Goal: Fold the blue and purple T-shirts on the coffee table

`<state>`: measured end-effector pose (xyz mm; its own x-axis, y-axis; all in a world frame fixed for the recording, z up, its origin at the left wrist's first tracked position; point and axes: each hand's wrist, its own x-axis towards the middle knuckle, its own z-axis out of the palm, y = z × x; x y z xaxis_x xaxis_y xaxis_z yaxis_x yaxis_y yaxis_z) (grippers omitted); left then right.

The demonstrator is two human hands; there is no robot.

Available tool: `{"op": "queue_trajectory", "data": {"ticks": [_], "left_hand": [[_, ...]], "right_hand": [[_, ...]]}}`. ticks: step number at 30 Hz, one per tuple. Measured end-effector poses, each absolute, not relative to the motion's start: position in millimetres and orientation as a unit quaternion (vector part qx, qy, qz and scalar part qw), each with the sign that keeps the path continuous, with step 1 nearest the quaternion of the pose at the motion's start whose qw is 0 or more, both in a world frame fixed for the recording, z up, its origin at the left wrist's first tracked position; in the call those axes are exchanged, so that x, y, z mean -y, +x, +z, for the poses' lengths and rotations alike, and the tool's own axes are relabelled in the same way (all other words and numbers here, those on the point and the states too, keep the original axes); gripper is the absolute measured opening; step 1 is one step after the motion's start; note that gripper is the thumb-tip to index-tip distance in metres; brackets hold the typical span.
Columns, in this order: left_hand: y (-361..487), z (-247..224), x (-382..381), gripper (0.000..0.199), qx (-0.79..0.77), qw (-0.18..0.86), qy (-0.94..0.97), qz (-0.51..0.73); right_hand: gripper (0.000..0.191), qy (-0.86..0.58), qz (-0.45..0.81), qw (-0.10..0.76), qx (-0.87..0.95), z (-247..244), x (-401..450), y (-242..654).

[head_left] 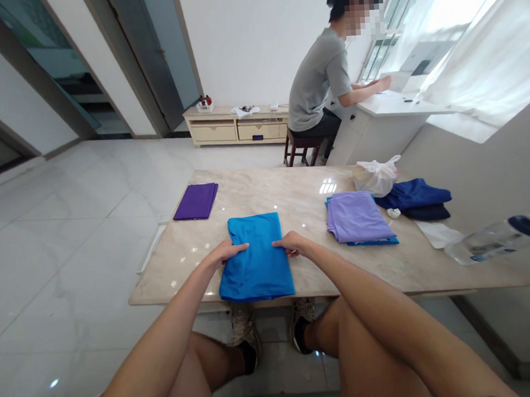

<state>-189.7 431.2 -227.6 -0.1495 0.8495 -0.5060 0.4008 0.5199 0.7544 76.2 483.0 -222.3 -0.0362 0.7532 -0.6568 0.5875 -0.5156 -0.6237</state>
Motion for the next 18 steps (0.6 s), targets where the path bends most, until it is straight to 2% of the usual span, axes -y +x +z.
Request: {"op": "queue_trajectory", "data": {"ticks": [5,7,12,18], "left_hand": [[-198.3,-207.0,-428.0,0.060,-0.696,0.515,0.432,0.253],[-203.9,-195.6,-428.1,0.065,-0.680,0.500,0.448,0.294],[-209.0,-164.2,-420.1,0.076,-0.637,0.424,0.463,0.448],[-205.1,-145.4,-414.9,0.062,-0.601,0.347,0.482,0.535]], "right_hand": [[0.031,-0.651,0.538,0.129,0.519,-203.5,-484.7,90.7],[0.028,-0.613,0.542,0.176,0.548,-191.8,-485.8,100.0],[0.048,-0.496,0.484,0.355,0.628,-165.8,-488.3,116.6],[0.053,-0.506,0.364,0.425,0.656,-158.1,-494.8,115.2]]}}
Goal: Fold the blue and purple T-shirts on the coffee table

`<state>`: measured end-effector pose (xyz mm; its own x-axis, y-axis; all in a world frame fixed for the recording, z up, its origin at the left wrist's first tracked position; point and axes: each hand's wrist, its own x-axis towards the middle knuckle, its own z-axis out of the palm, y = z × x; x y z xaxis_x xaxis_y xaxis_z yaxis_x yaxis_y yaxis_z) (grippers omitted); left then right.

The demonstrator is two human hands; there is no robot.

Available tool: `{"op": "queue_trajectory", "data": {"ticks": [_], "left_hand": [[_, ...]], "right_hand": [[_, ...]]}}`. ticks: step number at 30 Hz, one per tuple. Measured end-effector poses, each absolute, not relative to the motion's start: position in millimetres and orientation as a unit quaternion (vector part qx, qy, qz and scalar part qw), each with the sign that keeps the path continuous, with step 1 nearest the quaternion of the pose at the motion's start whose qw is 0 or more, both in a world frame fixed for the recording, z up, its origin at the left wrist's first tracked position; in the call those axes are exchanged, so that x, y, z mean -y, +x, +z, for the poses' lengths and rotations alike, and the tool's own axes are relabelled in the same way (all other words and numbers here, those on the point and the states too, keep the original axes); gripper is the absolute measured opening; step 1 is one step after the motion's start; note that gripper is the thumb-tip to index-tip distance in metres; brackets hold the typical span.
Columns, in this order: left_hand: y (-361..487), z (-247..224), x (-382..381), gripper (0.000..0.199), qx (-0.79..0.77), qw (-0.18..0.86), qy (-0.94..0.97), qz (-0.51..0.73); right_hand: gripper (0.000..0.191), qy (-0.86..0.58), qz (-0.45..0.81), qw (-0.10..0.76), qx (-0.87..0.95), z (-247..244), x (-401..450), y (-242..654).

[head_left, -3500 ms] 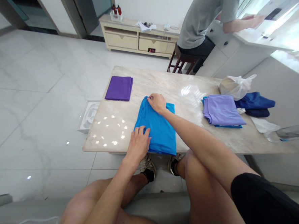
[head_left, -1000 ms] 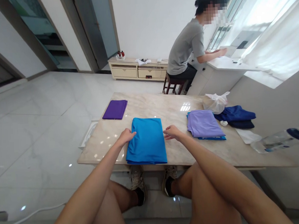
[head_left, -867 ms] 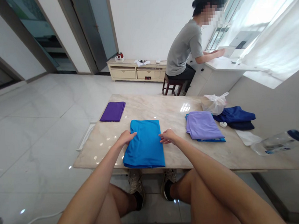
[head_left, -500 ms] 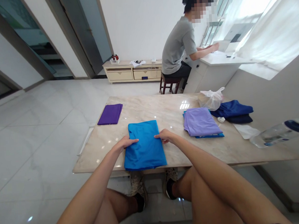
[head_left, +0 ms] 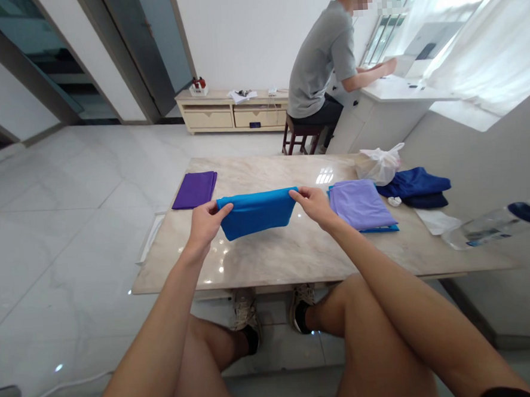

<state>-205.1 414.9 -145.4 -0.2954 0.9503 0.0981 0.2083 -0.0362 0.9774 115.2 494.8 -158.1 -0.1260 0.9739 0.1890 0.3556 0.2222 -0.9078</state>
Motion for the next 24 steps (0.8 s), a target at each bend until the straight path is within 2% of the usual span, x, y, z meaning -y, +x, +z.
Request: {"op": "queue_trajectory", "data": {"ticks": [7,10,15,18,21,24], "left_hand": [[-208.7,-143.8,-416.4,0.043,-0.576,0.193,0.537,0.585],[-209.0,-138.2,-408.1,0.047,-0.545,0.222,0.557,0.586],[-204.4,-141.3,-398.9,0.048,-0.623,0.250,0.516,0.532],[-203.5,-158.2,-398.5,0.046,-0.660,0.298,0.511,0.462],[-208.2,-177.7,-394.0,0.040,-0.724,0.381,0.510,0.266],[-215.5,-187.5,-384.8,0.028,-0.771,0.280,0.564,0.094]], "right_hand": [[0.049,-0.456,0.233,0.503,0.696,-143.8,-490.5,113.1],[0.053,-0.444,0.273,0.495,0.695,-133.2,-483.9,112.8],[0.053,-0.507,0.329,0.453,0.655,-142.6,-481.2,109.9],[0.045,-0.559,0.396,0.377,0.623,-166.8,-483.1,111.1],[0.038,-0.626,0.478,0.234,0.570,-192.5,-484.4,119.0],[0.034,-0.675,0.468,0.105,0.560,-208.9,-485.9,130.1]]}}
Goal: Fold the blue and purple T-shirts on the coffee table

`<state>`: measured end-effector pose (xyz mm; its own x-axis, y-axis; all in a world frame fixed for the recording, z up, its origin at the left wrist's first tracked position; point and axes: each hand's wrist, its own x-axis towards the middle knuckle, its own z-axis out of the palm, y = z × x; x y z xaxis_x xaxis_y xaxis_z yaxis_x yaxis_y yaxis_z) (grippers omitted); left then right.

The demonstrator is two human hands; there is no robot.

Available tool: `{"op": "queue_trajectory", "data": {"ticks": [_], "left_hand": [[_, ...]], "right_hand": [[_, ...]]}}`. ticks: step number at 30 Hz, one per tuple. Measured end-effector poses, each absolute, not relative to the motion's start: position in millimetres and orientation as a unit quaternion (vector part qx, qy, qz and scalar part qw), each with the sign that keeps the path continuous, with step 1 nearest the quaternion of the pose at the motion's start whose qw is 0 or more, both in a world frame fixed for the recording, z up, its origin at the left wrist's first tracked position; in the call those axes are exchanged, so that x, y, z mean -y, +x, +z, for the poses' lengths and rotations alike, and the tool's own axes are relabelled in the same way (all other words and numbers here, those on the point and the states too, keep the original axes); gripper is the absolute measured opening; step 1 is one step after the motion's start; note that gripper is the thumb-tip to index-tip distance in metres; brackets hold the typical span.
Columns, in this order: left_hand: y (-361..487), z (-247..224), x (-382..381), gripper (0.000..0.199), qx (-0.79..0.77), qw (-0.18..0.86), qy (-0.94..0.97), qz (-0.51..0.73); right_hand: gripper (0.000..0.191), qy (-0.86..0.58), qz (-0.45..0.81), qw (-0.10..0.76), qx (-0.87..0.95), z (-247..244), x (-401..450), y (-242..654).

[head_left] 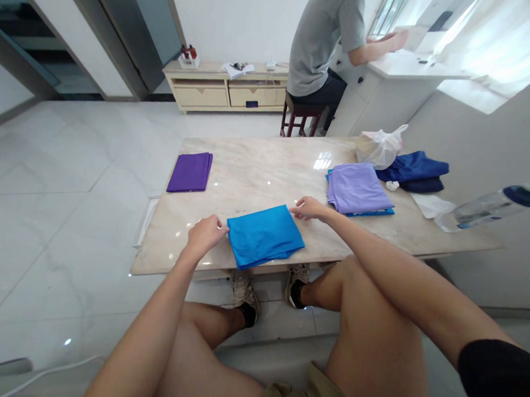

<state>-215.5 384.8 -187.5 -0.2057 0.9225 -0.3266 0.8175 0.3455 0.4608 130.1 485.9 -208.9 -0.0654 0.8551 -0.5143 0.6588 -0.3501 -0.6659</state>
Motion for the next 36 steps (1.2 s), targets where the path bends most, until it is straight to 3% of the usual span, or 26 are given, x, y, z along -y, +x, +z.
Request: {"op": "queue_trajectory", "data": {"ticks": [2,8,12,21,29,36], "left_hand": [[-217.3,-186.5,-379.4,0.025,-0.764,0.207,0.610,0.047],[-197.9,-166.3,-376.3,0.033,-0.738,0.166,0.654,-0.006],[-181.5,-149.5,-378.9,0.036,-0.753,0.118,0.646,0.024],[-159.1,-123.5,-389.5,0.036,-0.755,0.102,0.635,0.124],[-129.1,-108.8,-396.2,0.038,-0.732,0.107,0.655,0.153],[-95.8,-106.5,-400.0,0.035,-0.711,0.087,0.673,0.184]], "right_hand": [[0.038,-0.678,0.461,0.065,0.569,-214.3,-487.0,134.7],[0.059,-0.664,0.482,0.009,0.571,-224.7,-486.3,119.6],[0.058,-0.679,0.475,-0.004,0.559,-224.8,-483.5,101.2],[0.016,-0.527,0.544,0.136,0.639,-175.4,-458.9,93.5],[0.024,-0.619,0.526,0.246,0.529,-92.4,-428.1,149.4],[0.016,-0.651,0.437,0.450,0.427,-36.2,-427.4,243.7]]}}
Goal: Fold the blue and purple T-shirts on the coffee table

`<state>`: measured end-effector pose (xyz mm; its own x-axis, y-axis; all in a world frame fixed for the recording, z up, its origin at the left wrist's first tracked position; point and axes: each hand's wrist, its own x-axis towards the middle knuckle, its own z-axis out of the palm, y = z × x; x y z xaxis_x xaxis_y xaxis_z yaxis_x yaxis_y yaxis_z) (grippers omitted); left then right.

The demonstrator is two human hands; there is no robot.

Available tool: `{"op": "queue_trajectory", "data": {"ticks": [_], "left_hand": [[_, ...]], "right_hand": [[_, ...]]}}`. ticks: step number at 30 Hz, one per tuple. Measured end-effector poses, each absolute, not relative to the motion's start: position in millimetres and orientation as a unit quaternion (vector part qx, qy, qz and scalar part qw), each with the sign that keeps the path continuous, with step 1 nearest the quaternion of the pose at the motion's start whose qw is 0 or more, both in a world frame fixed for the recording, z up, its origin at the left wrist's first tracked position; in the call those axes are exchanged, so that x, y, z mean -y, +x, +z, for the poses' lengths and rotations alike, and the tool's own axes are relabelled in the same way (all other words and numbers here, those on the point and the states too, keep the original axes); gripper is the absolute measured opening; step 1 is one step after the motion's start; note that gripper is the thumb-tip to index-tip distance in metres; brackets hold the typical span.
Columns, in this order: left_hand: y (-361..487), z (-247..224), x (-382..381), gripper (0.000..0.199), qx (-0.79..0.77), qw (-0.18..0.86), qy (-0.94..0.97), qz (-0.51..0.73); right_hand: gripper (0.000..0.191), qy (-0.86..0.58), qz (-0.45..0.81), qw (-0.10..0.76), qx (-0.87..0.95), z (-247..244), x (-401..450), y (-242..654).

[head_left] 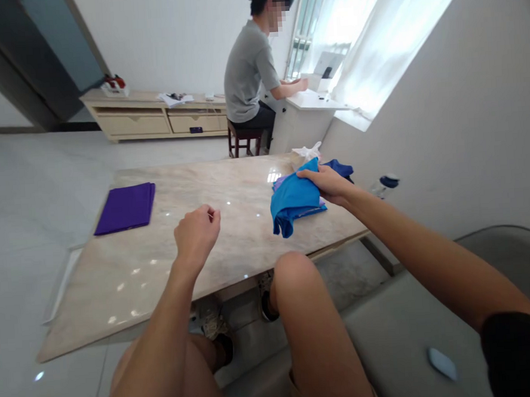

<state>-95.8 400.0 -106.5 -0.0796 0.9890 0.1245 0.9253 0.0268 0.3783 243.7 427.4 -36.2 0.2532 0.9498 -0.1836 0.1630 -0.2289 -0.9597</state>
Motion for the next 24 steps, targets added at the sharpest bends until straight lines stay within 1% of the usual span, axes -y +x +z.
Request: {"op": "queue_trajectory", "data": {"ticks": [4,6,8,10,12,13,16,18,21,23,24], "left_hand": [[-78.0,-109.5,-406.3,0.034,-0.700,0.093,0.681,0.194],[-68.9,-109.3,-408.2,0.034,-0.698,0.096,0.685,0.186],[-60.0,-108.7,-409.2,0.035,-0.698,0.096,0.687,0.178],[-52.3,-108.8,-410.3,0.035,-0.700,0.096,0.687,0.173],[-46.5,-110.2,-412.5,0.034,-0.702,0.098,0.685,0.169],[-44.3,-111.2,-414.3,0.034,-0.703,0.098,0.685,0.166],[-40.3,-114.3,-420.5,0.032,-0.706,0.084,0.686,0.154],[-38.9,-114.6,-420.4,0.032,-0.705,0.069,0.691,0.140],[-39.4,-110.8,-396.5,0.031,-0.682,0.063,0.718,0.121],[-42.6,-106.9,-357.1,0.028,-0.648,0.088,0.742,0.146],[-44.9,-104.7,-330.5,0.027,-0.626,0.110,0.752,0.176]], "right_hand": [[0.019,-0.634,0.352,0.564,0.395,-15.5,-469.0,288.7],[0.019,-0.606,0.318,0.614,0.392,-13.7,-491.5,310.0],[0.020,-0.590,0.295,0.643,0.389,-24.9,-504.7,326.8],[0.025,-0.600,0.285,0.650,0.368,-52.3,-502.0,335.5],[0.031,-0.634,0.305,0.631,0.327,-93.0,-480.4,335.8],[0.031,-0.655,0.336,0.604,0.307,-115.5,-463.4,334.1],[0.018,-0.719,0.434,0.483,0.247,-175.0,-398.8,330.4],[0.017,-0.731,0.450,0.456,0.232,-198.1,-356.0,334.7],[0.017,-0.725,0.471,0.432,0.256,-203.7,-305.0,352.1],[0.020,-0.708,0.476,0.419,0.311,-190.3,-278.6,367.2],[0.026,-0.697,0.471,0.417,0.344,-178.8,-266.4,374.9]]}}
